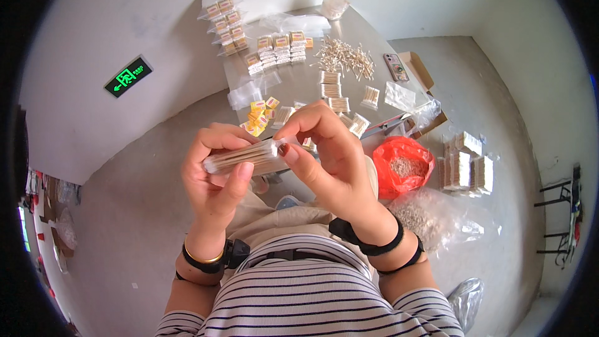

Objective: The person sits at a table and packs cotton swabs into small plastic bags. They open each bag, insert a bundle of swabs, and seal the package. The person handles multiple pre-printed plastic bags and bundles of cotton swabs, placing finished packages on the table.

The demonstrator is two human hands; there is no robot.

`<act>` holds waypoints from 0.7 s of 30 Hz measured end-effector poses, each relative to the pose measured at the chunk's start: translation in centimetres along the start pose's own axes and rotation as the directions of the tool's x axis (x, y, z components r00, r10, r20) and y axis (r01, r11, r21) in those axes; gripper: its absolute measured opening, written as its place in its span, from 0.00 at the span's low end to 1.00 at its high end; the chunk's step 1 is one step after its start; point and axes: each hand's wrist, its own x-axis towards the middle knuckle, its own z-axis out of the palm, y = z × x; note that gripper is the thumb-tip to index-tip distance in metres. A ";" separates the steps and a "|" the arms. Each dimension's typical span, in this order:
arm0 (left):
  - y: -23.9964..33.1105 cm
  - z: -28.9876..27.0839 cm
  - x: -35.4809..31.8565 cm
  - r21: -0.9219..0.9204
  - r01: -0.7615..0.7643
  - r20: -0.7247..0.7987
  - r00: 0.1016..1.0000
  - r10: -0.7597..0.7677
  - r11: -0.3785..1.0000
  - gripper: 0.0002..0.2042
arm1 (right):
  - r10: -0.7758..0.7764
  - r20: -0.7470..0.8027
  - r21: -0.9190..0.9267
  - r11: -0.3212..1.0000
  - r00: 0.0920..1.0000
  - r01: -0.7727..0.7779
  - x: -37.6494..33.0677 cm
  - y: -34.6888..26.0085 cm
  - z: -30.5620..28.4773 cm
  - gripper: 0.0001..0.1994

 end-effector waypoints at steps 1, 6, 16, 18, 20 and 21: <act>-0.1 0.0 0.0 -0.003 -0.006 0.014 1.000 0.006 1.000 0.10 | 0.043 0.011 0.079 0.996 0.999 -0.043 0.1 -0.1 0.0 0.09; -0.2 -0.1 0.1 -0.036 0.011 0.080 0.997 -0.008 0.999 0.09 | 0.135 0.093 0.258 0.954 0.986 -0.155 0.3 -0.1 -0.6 0.07; -0.5 -0.4 0.1 -0.060 0.054 0.121 0.992 -0.047 0.997 0.09 | 0.149 0.143 0.272 0.945 0.979 -0.183 0.4 0.6 -0.9 0.05; -0.7 -0.4 0.1 -0.059 0.063 0.121 0.991 -0.056 0.996 0.09 | 0.163 0.126 0.282 0.940 0.979 -0.193 0.3 0.7 -0.8 0.06; -0.7 -0.4 0.1 -0.043 0.064 0.126 0.990 -0.058 0.997 0.09 | 0.173 0.105 0.284 0.939 0.979 -0.196 0.2 0.8 -0.6 0.06; -0.7 -0.4 0.2 -0.040 0.069 0.124 0.990 -0.063 0.997 0.09 | 0.175 0.093 0.280 0.940 0.980 -0.195 0.2 0.8 -0.5 0.06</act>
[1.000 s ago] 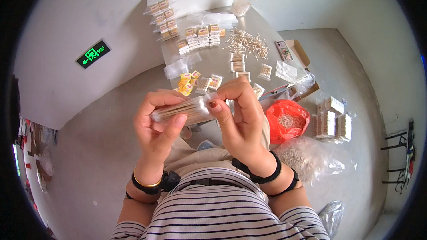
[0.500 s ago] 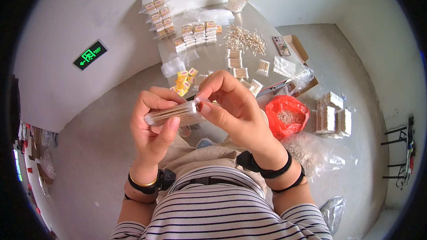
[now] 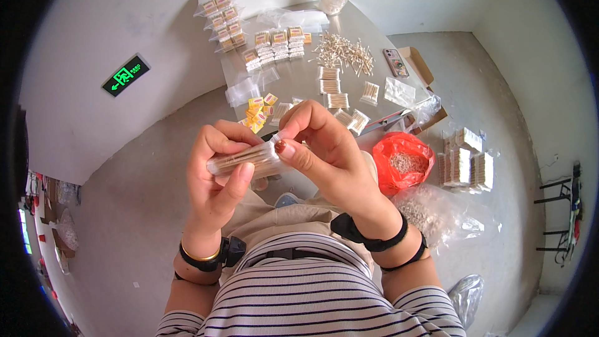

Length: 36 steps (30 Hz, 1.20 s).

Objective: The person sits at a table and packs cotton swabs into small plastic bags. They open each bag, insert a bundle of swabs, and seal the package. The person handles multiple pre-printed plastic bags and bundles of cotton swabs, placing finished packages on the table.

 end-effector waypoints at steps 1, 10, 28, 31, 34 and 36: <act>0.1 0.0 0.0 0.003 0.005 -0.003 1.000 -0.005 1.000 0.09 | -0.001 -0.012 -0.004 1.000 1.000 0.001 0.0 0.1 0.0 0.06; 0.0 0.3 0.1 0.024 0.055 -0.106 0.993 -0.053 0.998 0.08 | 0.008 -0.128 -0.073 0.997 0.992 -0.018 -0.4 0.3 0.4 0.07; 0.1 1.2 0.2 0.027 0.143 -0.299 0.946 -0.128 0.989 0.14 | -0.041 -0.265 0.239 0.965 0.963 0.107 -0.2 3.6 0.1 0.05; 0.4 0.9 0.7 0.246 -0.035 -0.239 0.966 0.095 0.969 0.16 | -0.023 -0.207 0.093 0.995 0.978 0.043 -0.4 4.1 -0.2 0.07; 1.1 0.3 1.2 0.494 -0.224 -0.073 0.952 0.297 0.840 0.19 | -0.027 -0.119 0.148 0.988 0.993 0.045 -0.2 4.4 -0.6 0.08; 1.9 0.4 1.3 0.583 -0.289 0.011 0.937 0.348 0.759 0.21 | -0.038 -0.077 0.156 0.987 0.996 0.050 -0.1 4.5 -0.5 0.07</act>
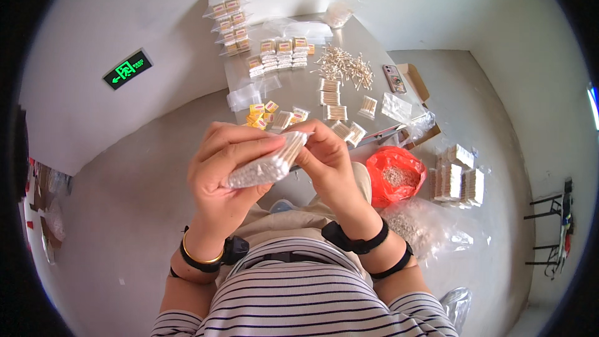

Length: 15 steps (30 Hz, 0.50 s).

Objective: The person sits at a table and packs cotton swabs into small plastic bags. They open each bag, insert a bundle of swabs, and seal the package. The person handles multiple pre-printed plastic bags and bundles of cotton swabs, placing finished packages on the table.

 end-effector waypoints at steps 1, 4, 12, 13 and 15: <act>0.3 -0.1 0.1 0.022 -0.021 0.011 1.000 0.021 1.000 0.22 | 0.020 0.012 0.005 1.000 1.000 -0.020 0.0 0.0 0.2 0.07; 0.5 0.1 0.1 0.033 -0.080 -0.002 0.997 0.080 0.996 0.22 | 0.070 0.031 0.010 0.997 0.997 -0.070 -0.1 0.1 0.9 0.07; 1.0 0.0 0.4 0.052 -0.177 -0.010 0.984 0.178 0.983 0.19 | 0.088 0.103 0.099 0.990 0.991 -0.098 -0.1 0.5 1.2 0.09; 1.0 -0.1 0.4 0.060 -0.184 -0.008 0.983 0.184 0.981 0.19 | 0.092 0.097 0.095 0.990 0.991 -0.101 -0.2 0.5 1.3 0.09; 1.1 -0.1 0.3 0.070 -0.191 0.000 0.982 0.191 0.979 0.19 | 0.090 0.085 0.083 0.992 0.992 -0.097 -0.2 0.4 1.5 0.09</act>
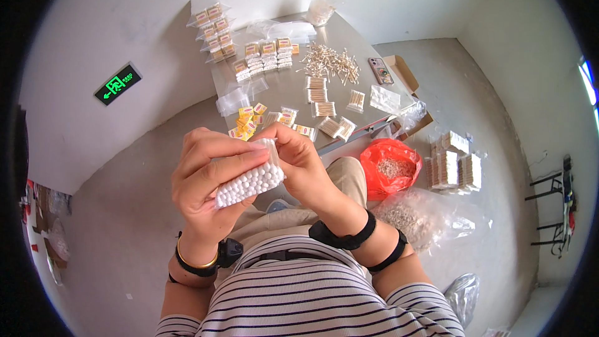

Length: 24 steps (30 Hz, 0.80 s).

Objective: The person sits at a table and packs cotton swabs into small plastic bags. They open each bag, insert a bundle of swabs, and seal the package. The person handles multiple pre-printed plastic bags and bundles of cotton swabs, placing finished packages on the table.

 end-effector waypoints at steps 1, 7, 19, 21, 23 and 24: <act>0.0 0.0 0.0 0.001 -0.001 0.005 1.000 0.001 1.000 0.19 | -0.006 -0.005 -0.007 1.000 1.000 0.006 0.0 -0.1 0.1 0.09; 0.1 -0.2 -0.1 -0.011 0.013 0.020 1.000 -0.012 1.000 0.19 | 0.004 -0.023 -0.029 1.000 1.000 -0.005 -0.1 -0.3 0.2 0.07; -1.9 1.4 -0.9 -0.184 0.372 -0.139 0.906 -0.399 0.910 0.10 | -0.100 -0.128 -0.020 0.995 0.987 0.099 -0.2 -1.1 -2.6 0.13; -1.9 2.3 -0.7 -0.289 0.416 -0.137 0.873 -0.467 0.862 0.10 | -0.110 -0.341 -0.038 0.994 0.934 0.103 0.1 -0.5 -1.2 0.17; -2.1 3.1 -0.6 -0.395 0.420 -0.131 0.854 -0.503 0.817 0.11 | -0.185 -0.305 -0.189 0.973 0.934 0.130 0.3 -0.2 -0.6 0.23; -2.0 3.3 -0.4 -0.469 0.438 -0.120 0.829 -0.546 0.767 0.12 | -0.208 -0.292 -0.147 0.974 0.934 0.171 0.4 0.0 -0.7 0.23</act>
